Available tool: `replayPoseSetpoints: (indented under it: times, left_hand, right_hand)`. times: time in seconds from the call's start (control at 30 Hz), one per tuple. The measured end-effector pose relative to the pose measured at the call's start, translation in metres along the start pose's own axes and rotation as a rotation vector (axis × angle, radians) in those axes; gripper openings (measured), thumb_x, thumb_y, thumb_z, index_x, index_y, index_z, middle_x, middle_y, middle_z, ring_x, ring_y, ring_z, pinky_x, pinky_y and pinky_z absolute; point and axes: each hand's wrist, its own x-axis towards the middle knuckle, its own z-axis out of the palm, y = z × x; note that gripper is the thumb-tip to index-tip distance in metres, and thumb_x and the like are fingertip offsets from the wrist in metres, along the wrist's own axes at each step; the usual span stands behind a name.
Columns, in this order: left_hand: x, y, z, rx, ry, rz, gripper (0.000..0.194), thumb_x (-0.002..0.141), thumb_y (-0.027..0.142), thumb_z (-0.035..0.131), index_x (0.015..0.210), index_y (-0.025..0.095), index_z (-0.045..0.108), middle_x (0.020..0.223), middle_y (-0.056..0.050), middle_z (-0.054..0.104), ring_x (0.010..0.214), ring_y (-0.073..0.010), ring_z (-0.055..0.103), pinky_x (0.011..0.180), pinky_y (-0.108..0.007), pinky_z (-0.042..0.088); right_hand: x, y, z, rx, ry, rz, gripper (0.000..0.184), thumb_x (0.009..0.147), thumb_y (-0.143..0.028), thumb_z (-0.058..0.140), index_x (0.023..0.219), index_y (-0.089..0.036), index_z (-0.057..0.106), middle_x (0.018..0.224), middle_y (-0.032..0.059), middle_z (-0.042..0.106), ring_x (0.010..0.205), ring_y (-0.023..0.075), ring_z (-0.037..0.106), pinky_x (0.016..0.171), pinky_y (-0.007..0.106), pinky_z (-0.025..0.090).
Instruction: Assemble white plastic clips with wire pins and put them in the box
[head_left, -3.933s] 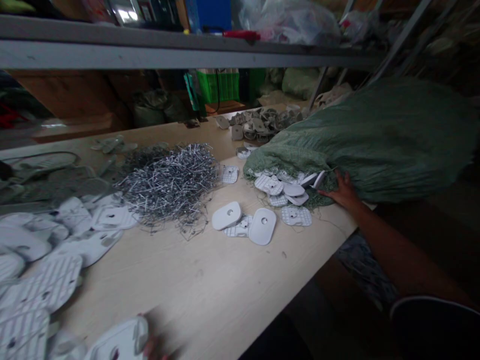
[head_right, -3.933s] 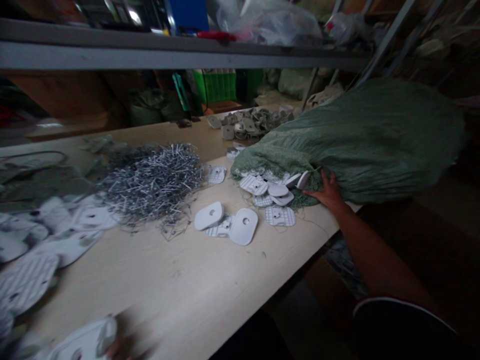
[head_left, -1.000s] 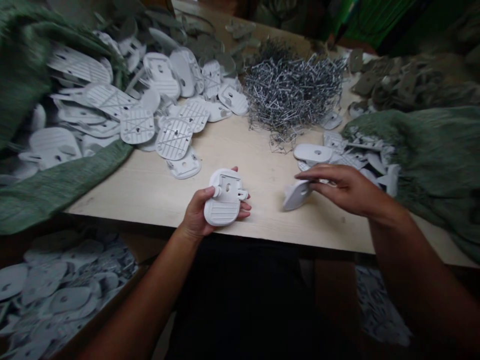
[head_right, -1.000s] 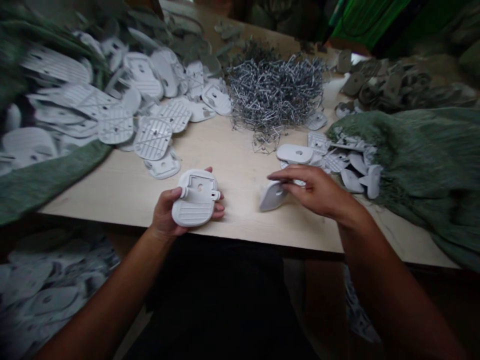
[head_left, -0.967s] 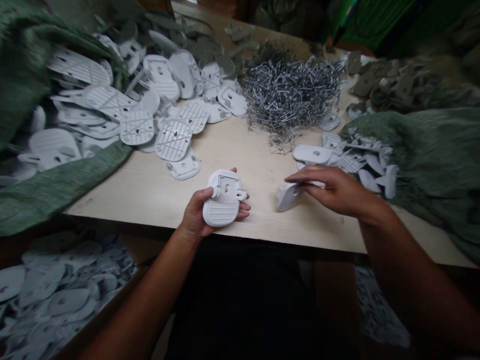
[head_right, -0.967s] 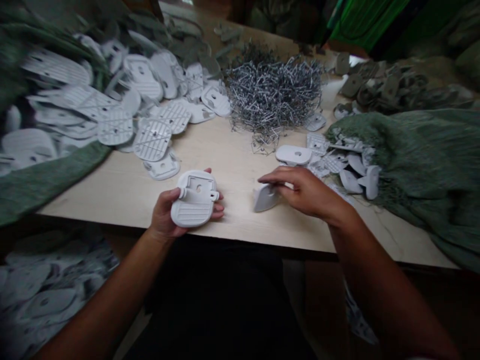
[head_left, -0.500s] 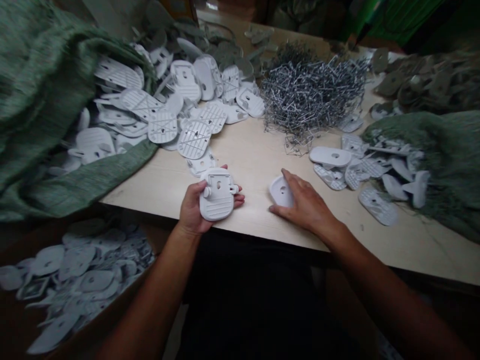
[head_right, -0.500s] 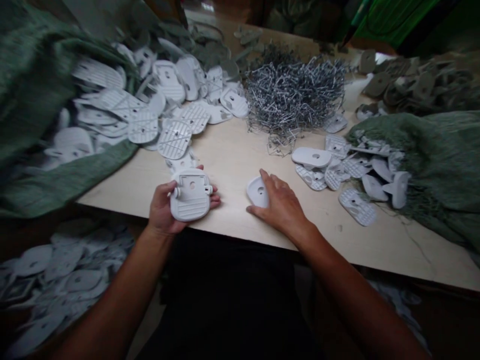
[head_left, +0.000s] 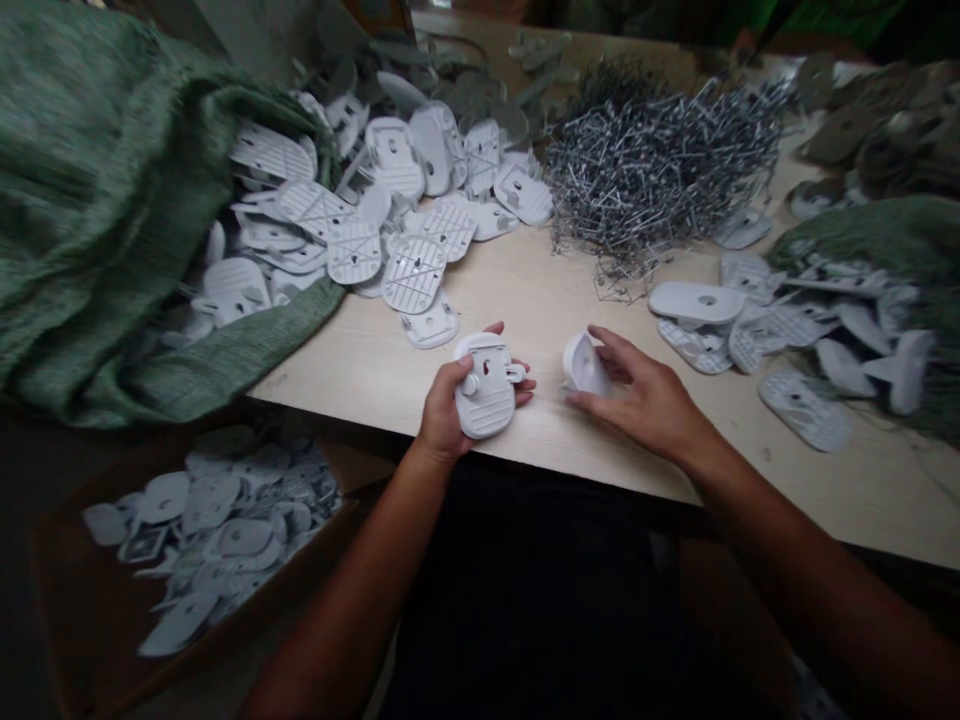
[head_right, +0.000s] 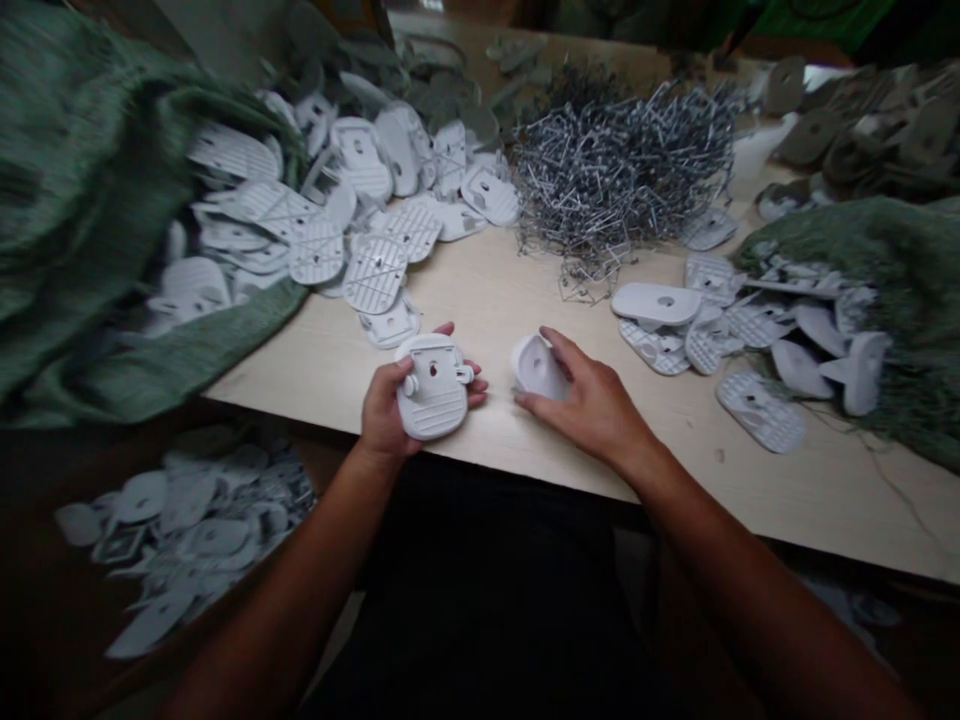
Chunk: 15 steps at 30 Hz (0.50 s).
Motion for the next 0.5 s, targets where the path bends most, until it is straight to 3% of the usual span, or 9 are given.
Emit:
replayPoseSetpoints:
  times: [0.1, 0.17, 0.37, 0.5]
  left_hand:
    - [-0.001, -0.005, 0.005, 0.044, 0.067, 0.044, 0.084, 0.091, 0.054, 0.069, 0.163, 0.020, 0.045, 0.108, -0.012, 0.080, 0.098, -0.0319, 0.080, 0.093, -0.049, 0.065]
    - [-0.001, -0.008, 0.008, 0.080, 0.089, 0.070, 0.079, 0.092, 0.054, 0.070, 0.160, 0.021, 0.050, 0.108, -0.011, 0.079, 0.096, -0.0301, 0.080, 0.091, -0.046, 0.065]
    - [-0.001, -0.014, 0.013, 0.224, 0.100, 0.172, 0.068, 0.094, 0.050, 0.072, 0.154, 0.021, 0.057, 0.117, -0.012, 0.077, 0.106, -0.0304, 0.075, 0.096, -0.043, 0.060]
    - [-0.006, -0.021, 0.020, 0.349, 0.103, 0.231, 0.064, 0.094, 0.044, 0.074, 0.153, 0.023, 0.059, 0.129, -0.012, 0.075, 0.113, -0.0290, 0.072, 0.095, -0.037, 0.057]
  right_hand:
    - [-0.004, -0.016, 0.010, 0.577, -0.148, 0.103, 0.095, 0.084, -0.050, 0.087, 0.164, -0.023, 0.044, 0.140, 0.0158, 0.072, 0.126, 0.0359, 0.072, 0.113, 0.061, 0.054]
    - [-0.007, -0.023, 0.018, 0.758, -0.184, 0.114, 0.093, 0.082, -0.047, 0.089, 0.162, -0.024, 0.046, 0.139, 0.0150, 0.072, 0.127, 0.0348, 0.071, 0.115, 0.060, 0.054]
    - [-0.009, -0.022, 0.034, 0.805, -0.160, 0.051, 0.085, 0.077, -0.045, 0.096, 0.151, -0.025, 0.057, 0.150, 0.0134, 0.066, 0.136, 0.0349, 0.066, 0.120, 0.060, 0.051]
    - [-0.018, -0.022, 0.044, 0.733, -0.117, -0.001, 0.096, 0.079, -0.040, 0.097, 0.160, -0.027, 0.049, 0.155, 0.0138, 0.062, 0.142, 0.0337, 0.062, 0.125, 0.059, 0.047]
